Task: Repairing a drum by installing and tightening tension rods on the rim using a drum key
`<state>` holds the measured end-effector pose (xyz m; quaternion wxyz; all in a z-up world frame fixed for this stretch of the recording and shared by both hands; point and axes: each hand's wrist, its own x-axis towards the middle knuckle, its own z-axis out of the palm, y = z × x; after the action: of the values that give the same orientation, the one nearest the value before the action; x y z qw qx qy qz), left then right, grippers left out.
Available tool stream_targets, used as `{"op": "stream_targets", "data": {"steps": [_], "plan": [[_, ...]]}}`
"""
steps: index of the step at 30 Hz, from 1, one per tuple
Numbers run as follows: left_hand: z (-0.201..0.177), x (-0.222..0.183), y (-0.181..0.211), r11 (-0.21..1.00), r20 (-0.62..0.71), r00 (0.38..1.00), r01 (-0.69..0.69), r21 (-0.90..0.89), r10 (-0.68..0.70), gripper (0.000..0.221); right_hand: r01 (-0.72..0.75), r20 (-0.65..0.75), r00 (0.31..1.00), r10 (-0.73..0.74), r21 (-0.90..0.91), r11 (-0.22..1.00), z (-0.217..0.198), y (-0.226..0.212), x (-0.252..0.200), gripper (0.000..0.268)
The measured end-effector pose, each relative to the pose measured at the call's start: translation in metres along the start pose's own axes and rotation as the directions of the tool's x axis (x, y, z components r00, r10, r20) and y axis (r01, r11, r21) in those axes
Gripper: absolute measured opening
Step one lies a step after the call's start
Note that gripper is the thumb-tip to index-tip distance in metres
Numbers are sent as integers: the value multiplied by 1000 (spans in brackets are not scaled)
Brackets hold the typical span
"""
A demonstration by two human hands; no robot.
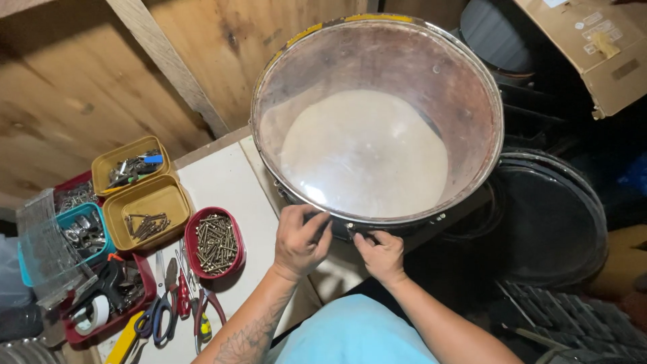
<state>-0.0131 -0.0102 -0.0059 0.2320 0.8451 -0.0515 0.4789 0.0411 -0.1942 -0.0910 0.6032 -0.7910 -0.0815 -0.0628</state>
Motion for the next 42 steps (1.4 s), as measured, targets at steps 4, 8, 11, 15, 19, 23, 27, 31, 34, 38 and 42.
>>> {"op": "stream_targets", "data": {"steps": [4, 8, 11, 15, 19, 23, 27, 31, 34, 38, 42], "plan": [[3, -8, 6, 998, 54, 998, 18, -56, -15, 7, -19, -8, 1000, 19, -9, 1000, 3, 15, -2, 9], [8, -13, 17, 993, 125, 990, 78, -95, -65, 8, -38, -15, 999, 38, -8, 999, 7, 24, -4, 9], [12, -11, 24, 986, 153, 983, 119, -116, -100, 10, -33, -34, 999, 34, 16, 999, 7, 26, -4, 7], [19, -10, 29, 976, 157, 973, 188, -111, -170, 17, -19, -48, 999, 22, 61, 998, 7, 19, -6, 4], [24, -13, 30, 982, 165, 971, 184, -49, -174, 18, -36, -48, 998, 40, 71, 997, 9, 35, -7, 6], [24, -8, 35, 984, 133, 976, 175, -22, -171, 14, -40, -33, 999, 42, 58, 998, 8, 43, -7, 11], [25, -8, 37, 989, 82, 986, 147, -33, -144, 8, -92, -11, 996, 93, 53, 994, 3, 41, -8, 14], [24, -9, 38, 985, 84, 984, 162, -59, -157, 9, -115, -12, 993, 115, 35, 993, -1, 43, -9, 14], [26, -9, 35, 986, 65, 987, 154, -70, -149, 10, -138, -15, 990, 138, 27, 990, 0, 44, -7, 15], [27, -4, 33, 978, 48, 982, 184, -96, -180, 9, -145, 21, 989, 145, -12, 989, -7, 39, -8, 19], [26, 1, 24, 962, 5, 972, 233, -145, -235, 7, -175, 64, 982, 178, -57, 983, -20, 36, -8, 29]]}}
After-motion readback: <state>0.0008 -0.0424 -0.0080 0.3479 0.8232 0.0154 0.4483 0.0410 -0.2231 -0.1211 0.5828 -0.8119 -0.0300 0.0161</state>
